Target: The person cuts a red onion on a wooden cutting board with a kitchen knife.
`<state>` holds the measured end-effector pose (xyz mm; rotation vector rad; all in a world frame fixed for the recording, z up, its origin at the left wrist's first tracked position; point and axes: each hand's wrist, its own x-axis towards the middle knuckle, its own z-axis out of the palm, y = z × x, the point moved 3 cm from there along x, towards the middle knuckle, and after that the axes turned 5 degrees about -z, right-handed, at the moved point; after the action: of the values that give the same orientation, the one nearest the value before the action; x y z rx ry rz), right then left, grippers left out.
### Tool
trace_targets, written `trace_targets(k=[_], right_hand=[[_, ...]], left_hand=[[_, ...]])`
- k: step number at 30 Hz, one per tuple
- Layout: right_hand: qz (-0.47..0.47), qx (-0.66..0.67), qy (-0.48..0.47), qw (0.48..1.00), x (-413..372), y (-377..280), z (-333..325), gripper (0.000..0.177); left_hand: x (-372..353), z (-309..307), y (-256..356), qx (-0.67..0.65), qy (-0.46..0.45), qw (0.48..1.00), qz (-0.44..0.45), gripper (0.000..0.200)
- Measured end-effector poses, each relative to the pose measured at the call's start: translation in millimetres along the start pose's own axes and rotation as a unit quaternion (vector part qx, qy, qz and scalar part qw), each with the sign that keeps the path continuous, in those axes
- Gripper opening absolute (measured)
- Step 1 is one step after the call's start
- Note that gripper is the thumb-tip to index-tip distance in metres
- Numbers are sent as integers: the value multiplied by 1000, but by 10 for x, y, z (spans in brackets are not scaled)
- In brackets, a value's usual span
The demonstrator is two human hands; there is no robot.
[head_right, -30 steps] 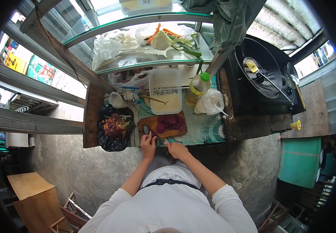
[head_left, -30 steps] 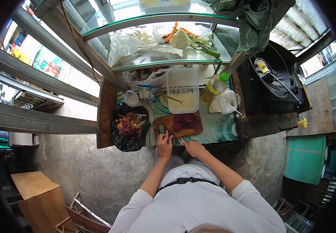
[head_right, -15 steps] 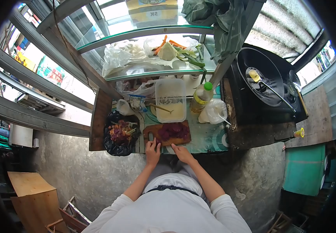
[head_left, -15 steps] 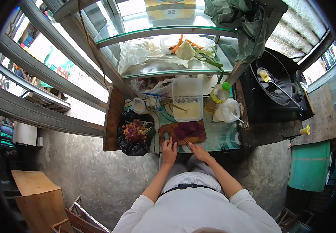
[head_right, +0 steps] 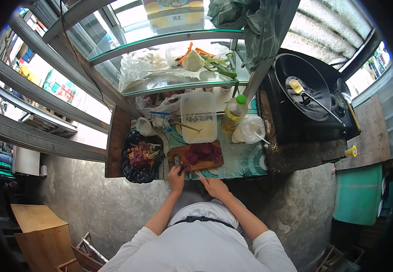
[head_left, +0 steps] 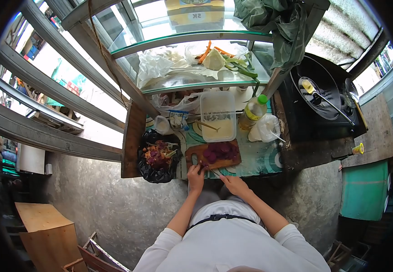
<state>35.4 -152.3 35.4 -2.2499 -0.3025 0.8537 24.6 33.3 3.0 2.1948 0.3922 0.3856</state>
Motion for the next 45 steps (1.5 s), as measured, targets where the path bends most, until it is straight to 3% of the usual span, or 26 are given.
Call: trace_targets(k=[7, 22, 45], right_hand=[[-1, -63, 35, 997, -29, -29, 8, 56], [-15, -43, 57, 997, -17, -27, 20, 57], [-14, -47, 6, 999, -27, -63, 17, 55]], left_hand=[[5, -10, 15, 5, -8, 1000, 15, 19], [-21, 33, -23, 23, 4, 1000, 19, 21], [-69, 69, 23, 33, 25, 998, 36, 18]])
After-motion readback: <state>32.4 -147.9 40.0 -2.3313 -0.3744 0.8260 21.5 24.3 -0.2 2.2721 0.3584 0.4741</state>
